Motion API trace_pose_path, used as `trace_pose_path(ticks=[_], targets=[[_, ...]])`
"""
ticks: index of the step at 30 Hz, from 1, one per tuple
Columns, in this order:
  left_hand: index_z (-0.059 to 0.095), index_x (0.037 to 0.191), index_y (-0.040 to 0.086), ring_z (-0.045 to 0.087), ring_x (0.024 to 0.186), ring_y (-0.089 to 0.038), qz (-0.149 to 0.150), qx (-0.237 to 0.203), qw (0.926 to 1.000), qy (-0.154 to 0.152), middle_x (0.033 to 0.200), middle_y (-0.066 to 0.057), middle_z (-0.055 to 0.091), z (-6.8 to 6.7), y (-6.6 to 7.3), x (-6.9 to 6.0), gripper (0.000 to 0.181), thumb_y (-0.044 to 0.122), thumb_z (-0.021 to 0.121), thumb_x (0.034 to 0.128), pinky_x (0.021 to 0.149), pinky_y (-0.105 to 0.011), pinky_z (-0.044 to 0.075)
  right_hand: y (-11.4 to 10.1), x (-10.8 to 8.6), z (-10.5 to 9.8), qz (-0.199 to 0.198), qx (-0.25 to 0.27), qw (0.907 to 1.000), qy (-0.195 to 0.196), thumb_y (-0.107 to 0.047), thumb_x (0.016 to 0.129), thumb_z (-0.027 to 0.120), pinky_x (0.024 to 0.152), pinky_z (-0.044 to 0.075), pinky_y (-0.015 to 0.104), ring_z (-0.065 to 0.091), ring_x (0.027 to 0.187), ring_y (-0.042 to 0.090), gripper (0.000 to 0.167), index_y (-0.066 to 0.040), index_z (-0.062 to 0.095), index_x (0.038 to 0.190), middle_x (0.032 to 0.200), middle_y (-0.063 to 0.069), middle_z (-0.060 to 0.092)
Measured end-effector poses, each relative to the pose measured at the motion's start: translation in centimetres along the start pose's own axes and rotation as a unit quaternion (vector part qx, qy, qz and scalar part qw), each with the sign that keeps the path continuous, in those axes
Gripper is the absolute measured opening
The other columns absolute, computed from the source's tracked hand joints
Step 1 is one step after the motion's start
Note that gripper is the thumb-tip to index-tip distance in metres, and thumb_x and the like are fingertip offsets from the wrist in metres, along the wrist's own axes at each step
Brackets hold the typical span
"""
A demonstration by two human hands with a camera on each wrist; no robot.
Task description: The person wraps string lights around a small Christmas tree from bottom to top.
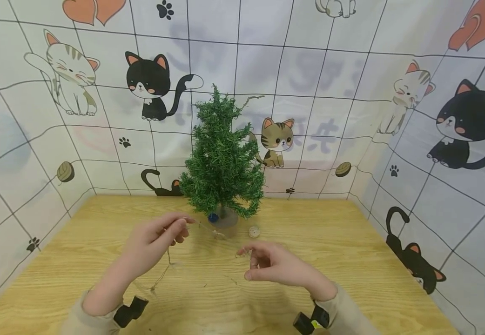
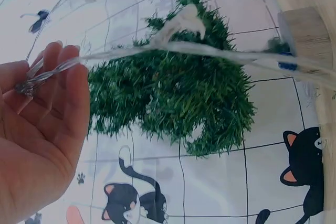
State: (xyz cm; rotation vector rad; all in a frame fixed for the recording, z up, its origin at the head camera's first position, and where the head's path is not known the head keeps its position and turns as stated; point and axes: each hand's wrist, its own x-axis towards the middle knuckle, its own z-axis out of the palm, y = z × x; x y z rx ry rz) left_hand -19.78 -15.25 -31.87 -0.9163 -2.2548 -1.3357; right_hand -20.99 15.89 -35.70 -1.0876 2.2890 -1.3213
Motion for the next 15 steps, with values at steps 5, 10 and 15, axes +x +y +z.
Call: trace_pose_path(ticks=[5,10,15], targets=[[0.065,0.112,0.0,0.061,0.058,-0.019,-0.047,-0.115,0.9921,0.02,0.084,-0.003,0.064,-1.7,-0.5,0.2,0.025,0.009,0.043,0.1041,0.049,-0.032,0.051,-0.2,-0.3,-0.5,0.016,-0.001,0.9997,0.021,-0.019,0.092,0.069,0.06,0.042,0.023,0.048,0.063,0.007,0.05,-0.004,0.05,0.136,0.082,0.0,0.061],[0.063,0.111,-0.004,0.047,0.045,-0.017,-0.069,-0.164,0.9822,0.061,0.082,-0.005,0.063,-3.2,-1.4,0.3,0.028,0.013,0.041,0.1052,0.038,-0.031,0.035,-0.4,-0.4,-0.8,0.002,0.005,0.9997,0.023,-0.019,0.092,0.068,0.06,0.044,0.026,0.048,0.062,0.009,0.041,-0.01,0.056,0.13,0.081,0.002,0.059],[0.064,0.106,-0.004,0.027,0.045,-0.017,-0.05,-0.191,0.9731,0.119,0.077,-0.002,0.06,-4.7,-1.5,0.1,0.027,0.011,0.043,0.1044,0.044,-0.032,0.022,-0.2,-0.6,-1.1,-0.012,-0.01,0.9995,0.028,-0.021,0.092,0.068,0.059,0.042,0.025,0.045,0.061,0.008,0.032,-0.01,0.06,0.122,0.079,0.0,0.059]])
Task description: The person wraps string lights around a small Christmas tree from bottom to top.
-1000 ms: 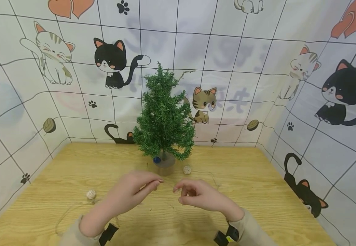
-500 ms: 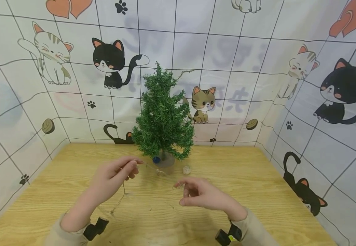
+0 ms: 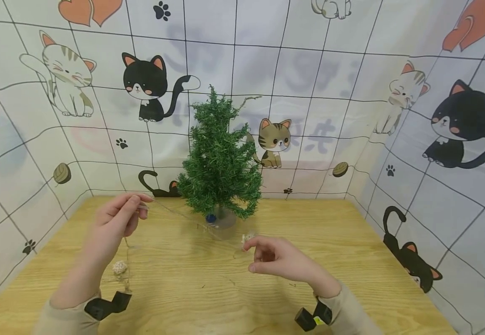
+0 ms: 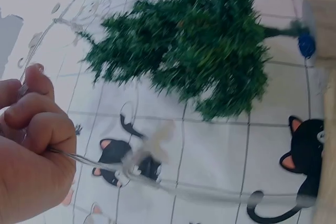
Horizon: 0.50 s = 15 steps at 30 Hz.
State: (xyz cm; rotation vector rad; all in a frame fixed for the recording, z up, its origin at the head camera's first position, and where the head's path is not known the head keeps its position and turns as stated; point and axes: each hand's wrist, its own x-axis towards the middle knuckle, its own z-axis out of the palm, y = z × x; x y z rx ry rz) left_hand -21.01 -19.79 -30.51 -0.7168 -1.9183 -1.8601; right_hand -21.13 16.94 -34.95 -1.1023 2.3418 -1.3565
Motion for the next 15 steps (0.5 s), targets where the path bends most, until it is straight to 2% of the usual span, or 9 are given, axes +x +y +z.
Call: trace_pose_path(ticks=[3,4,8,10,12,15], targets=[[0.064,0.103,-0.005,0.024,0.047,-0.018,0.017,-0.027,0.999,0.033,0.074,-0.001,0.057,-0.9,0.7,0.0,0.026,0.011,0.043,0.1041,0.044,-0.031,0.018,0.1,-0.1,-0.2,0.005,-0.014,0.9999,0.003,-0.023,0.092,0.068,0.057,0.041,0.024,0.045,0.06,0.007,0.028,-0.012,0.064,0.117,0.079,-0.001,0.06],[0.064,0.103,-0.005,0.023,0.047,-0.017,0.026,-0.046,0.998,0.035,0.074,-0.001,0.057,-1.2,0.9,0.0,0.026,0.01,0.043,0.1042,0.044,-0.031,0.016,0.1,-0.1,-0.2,0.005,-0.017,0.9998,0.003,-0.024,0.092,0.069,0.057,0.041,0.024,0.046,0.06,0.007,0.026,-0.012,0.065,0.115,0.079,-0.001,0.06],[0.064,0.102,-0.006,0.023,0.048,-0.017,0.046,-0.115,0.9898,0.071,0.073,-0.003,0.057,-2.5,1.6,-0.1,0.025,0.009,0.044,0.1033,0.044,-0.03,0.014,0.2,-0.1,-0.4,0.006,-0.028,0.9996,-0.003,-0.024,0.092,0.068,0.059,0.046,0.025,0.051,0.063,0.008,0.018,-0.013,0.068,0.107,0.08,-0.003,0.064],[0.064,0.102,-0.007,0.023,0.048,-0.017,0.063,-0.152,0.9828,0.083,0.073,-0.005,0.058,-3.1,1.8,-0.2,0.024,0.006,0.044,0.1028,0.044,-0.029,0.014,0.3,-0.1,-0.4,0.002,-0.034,0.9994,-0.008,-0.024,0.092,0.068,0.062,0.048,0.026,0.055,0.066,0.009,0.016,-0.014,0.069,0.105,0.081,-0.004,0.065],[0.062,0.101,-0.011,0.025,0.05,-0.017,0.068,-0.173,0.9757,0.115,0.075,-0.008,0.058,-3.6,2.2,-0.3,0.024,0.006,0.046,0.1019,0.046,-0.028,0.015,0.4,-0.1,-0.5,0.0,-0.04,0.9991,-0.012,-0.023,0.093,0.067,0.064,0.05,0.027,0.058,0.069,0.01,0.014,-0.015,0.069,0.104,0.082,-0.005,0.066],[0.059,0.099,-0.015,0.028,0.051,-0.018,0.084,-0.213,0.9626,0.145,0.075,-0.012,0.057,-4.2,2.6,-0.5,0.024,0.005,0.047,0.1012,0.046,-0.027,0.016,0.5,-0.1,-0.5,0.004,-0.044,0.9988,-0.019,-0.024,0.093,0.067,0.069,0.05,0.029,0.06,0.076,0.011,0.013,-0.016,0.07,0.103,0.085,-0.006,0.066]])
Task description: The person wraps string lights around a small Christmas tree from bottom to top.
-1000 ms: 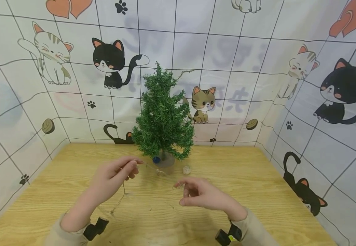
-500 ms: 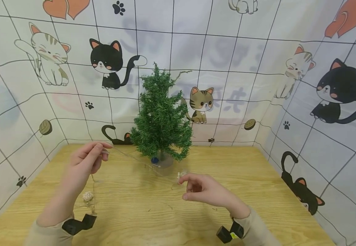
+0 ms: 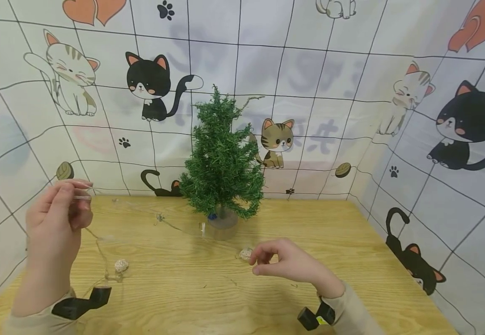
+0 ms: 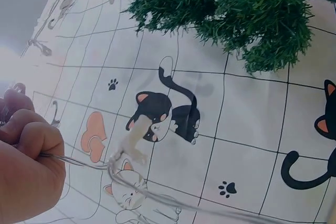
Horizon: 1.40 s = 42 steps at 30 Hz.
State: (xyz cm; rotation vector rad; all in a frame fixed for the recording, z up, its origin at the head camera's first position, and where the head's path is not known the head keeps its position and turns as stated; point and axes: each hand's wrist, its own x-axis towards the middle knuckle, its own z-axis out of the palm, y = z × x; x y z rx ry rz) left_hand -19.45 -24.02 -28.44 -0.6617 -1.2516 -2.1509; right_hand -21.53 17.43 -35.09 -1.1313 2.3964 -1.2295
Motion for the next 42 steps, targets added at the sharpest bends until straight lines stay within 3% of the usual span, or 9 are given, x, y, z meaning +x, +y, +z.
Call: trace_pose_path(ticks=[8,14,17,24,29,32,39,42], targets=[[0.052,0.095,-0.02,0.021,0.045,-0.016,0.046,-0.046,0.9934,0.094,0.064,-0.014,0.046,-0.1,1.5,0.5,0.029,0.009,0.056,0.098,0.044,-0.026,0.013,-0.2,0.0,0.2,0.016,-0.017,0.9997,0.0,-0.029,0.093,0.067,0.078,0.048,0.032,0.059,0.084,0.01,0.014,-0.018,0.07,0.102,0.09,-0.008,0.066],[0.048,0.092,-0.021,0.022,0.043,-0.015,0.081,-0.112,0.9851,0.103,0.059,-0.016,0.043,-0.8,2.1,0.9,0.026,0.003,0.053,0.0985,0.042,-0.025,0.012,0.1,0.0,0.4,0.017,-0.055,0.9983,0.005,-0.031,0.091,0.07,0.083,0.047,0.032,0.06,0.092,0.009,0.018,-0.02,0.069,0.105,0.092,-0.009,0.066],[0.046,0.091,-0.021,0.02,0.042,-0.014,0.094,-0.123,0.9824,0.104,0.056,-0.014,0.04,-1.2,2.3,1.1,0.026,0.003,0.048,0.1006,0.041,-0.024,0.01,0.2,0.1,0.7,0.014,-0.084,0.9963,0.013,-0.029,0.091,0.069,0.079,0.047,0.03,0.06,0.091,0.007,0.017,-0.02,0.07,0.106,0.093,-0.011,0.066],[0.047,0.094,-0.012,0.015,0.042,-0.012,0.063,-0.204,0.9649,0.153,0.055,-0.01,0.037,-2.1,2.7,0.6,0.025,0.009,0.041,0.1047,0.043,-0.023,0.008,-0.4,0.9,1.3,-0.009,-0.14,0.99,0.021,-0.028,0.095,0.064,0.072,0.047,0.026,0.059,0.088,0.001,0.01,-0.025,0.07,0.103,0.099,-0.016,0.066],[0.049,0.095,-0.007,0.015,0.04,-0.011,0.049,-0.199,0.9618,0.181,0.056,-0.008,0.036,-2.7,3.0,0.4,0.023,0.014,0.045,0.1039,0.043,-0.021,0.005,-1.7,2.1,1.1,-0.06,-0.186,0.9805,0.02,-0.025,0.094,0.065,0.072,0.048,0.023,0.058,0.082,-0.001,0.006,-0.025,0.071,0.097,0.094,-0.017,0.064],[0.049,0.094,-0.007,0.016,0.04,-0.011,0.039,-0.223,0.9567,0.183,0.055,-0.008,0.036,-3.0,3.2,0.5,0.022,0.014,0.047,0.1034,0.043,-0.021,0.004,-2.8,3.1,0.7,-0.091,-0.223,0.9705,0.015,-0.022,0.093,0.067,0.07,0.047,0.021,0.056,0.077,-0.003,0.004,-0.023,0.071,0.094,0.09,-0.016,0.063],[0.05,0.094,-0.007,0.017,0.04,-0.012,0.045,-0.194,0.9614,0.189,0.053,-0.009,0.036,-2.6,3.1,0.9,0.022,0.013,0.05,0.1023,0.043,-0.021,0.004,-5.3,5.5,-0.4,-0.15,-0.271,0.9508,-0.002,-0.017,0.092,0.067,0.072,0.047,0.017,0.057,0.079,-0.002,0.005,-0.015,0.072,0.094,0.088,-0.01,0.063],[0.049,0.093,-0.008,0.018,0.04,-0.012,0.05,-0.187,0.9633,0.186,0.053,-0.009,0.036,-2.3,3.1,1.0,0.024,0.015,0.051,0.1017,0.043,-0.021,0.005,-6.1,6.5,-1.1,-0.165,-0.275,0.9473,-0.001,-0.016,0.093,0.067,0.072,0.047,0.017,0.058,0.08,-0.002,0.006,-0.013,0.072,0.093,0.088,-0.009,0.064]])
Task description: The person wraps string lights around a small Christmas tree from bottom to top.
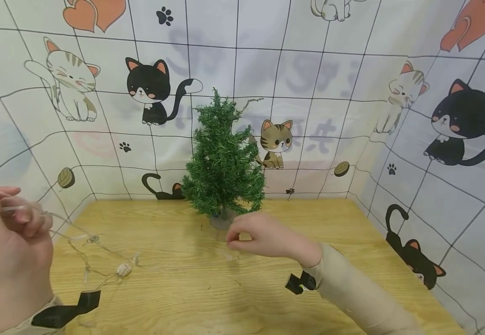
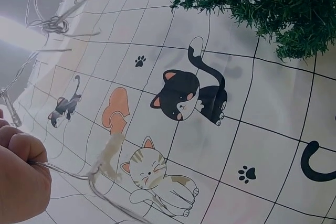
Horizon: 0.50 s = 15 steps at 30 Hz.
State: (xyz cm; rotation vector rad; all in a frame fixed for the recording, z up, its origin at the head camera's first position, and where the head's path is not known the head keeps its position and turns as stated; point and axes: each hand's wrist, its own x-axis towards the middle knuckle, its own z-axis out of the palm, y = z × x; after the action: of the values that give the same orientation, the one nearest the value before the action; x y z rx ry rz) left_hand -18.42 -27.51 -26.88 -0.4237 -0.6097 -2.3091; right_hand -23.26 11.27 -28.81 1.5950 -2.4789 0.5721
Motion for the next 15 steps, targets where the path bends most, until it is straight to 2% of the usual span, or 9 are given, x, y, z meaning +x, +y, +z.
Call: trace_pose_path(ticks=[3,6,10,13,15], targets=[[0.049,0.093,-0.009,0.018,0.04,-0.012,0.009,0.001,0.9999,-0.012,0.053,-0.009,0.035,0.2,-0.1,-0.1,0.024,0.013,0.051,0.1019,0.043,-0.021,0.006,0.3,1.0,-1.0,-0.002,0.0,0.9999,0.013,-0.015,0.093,0.066,0.072,0.048,0.019,0.059,0.079,-0.001,0.006,-0.014,0.072,0.092,0.088,-0.009,0.066],[0.048,0.093,-0.011,0.016,0.04,-0.012,0.014,0.001,0.9996,-0.023,0.053,-0.009,0.033,0.3,-0.3,-0.2,0.023,0.01,0.049,0.1022,0.042,-0.022,0.006,0.5,2.0,-2.2,0.016,-0.01,0.9995,0.026,-0.016,0.093,0.067,0.071,0.048,0.021,0.058,0.079,0.0,0.005,-0.016,0.072,0.092,0.09,-0.009,0.066],[0.048,0.09,-0.014,0.016,0.039,-0.011,0.05,0.039,0.9967,-0.051,0.053,-0.008,0.031,0.6,-0.6,-0.4,0.025,0.009,0.05,0.1014,0.04,-0.021,0.008,1.2,3.1,-3.7,0.044,-0.024,0.9978,0.044,-0.015,0.092,0.067,0.068,0.047,0.022,0.058,0.076,0.0,0.005,-0.016,0.072,0.094,0.089,-0.01,0.067],[0.046,0.089,-0.017,0.017,0.039,-0.01,0.062,0.038,0.9946,-0.074,0.054,-0.009,0.032,0.6,-0.7,-0.4,0.026,0.006,0.048,0.1015,0.039,-0.022,0.01,1.7,3.7,-4.6,0.064,-0.021,0.9962,0.055,-0.015,0.093,0.066,0.065,0.047,0.024,0.058,0.072,0.002,0.006,-0.015,0.072,0.095,0.087,-0.01,0.067],[0.045,0.089,-0.018,0.017,0.039,-0.011,0.057,0.023,0.9948,-0.082,0.054,-0.011,0.033,0.5,-0.8,-0.3,0.026,0.004,0.046,0.1018,0.038,-0.022,0.011,2.1,4.0,-5.2,0.074,-0.013,0.9955,0.058,-0.015,0.093,0.066,0.063,0.047,0.026,0.059,0.071,0.004,0.007,-0.014,0.072,0.096,0.086,-0.009,0.068]])
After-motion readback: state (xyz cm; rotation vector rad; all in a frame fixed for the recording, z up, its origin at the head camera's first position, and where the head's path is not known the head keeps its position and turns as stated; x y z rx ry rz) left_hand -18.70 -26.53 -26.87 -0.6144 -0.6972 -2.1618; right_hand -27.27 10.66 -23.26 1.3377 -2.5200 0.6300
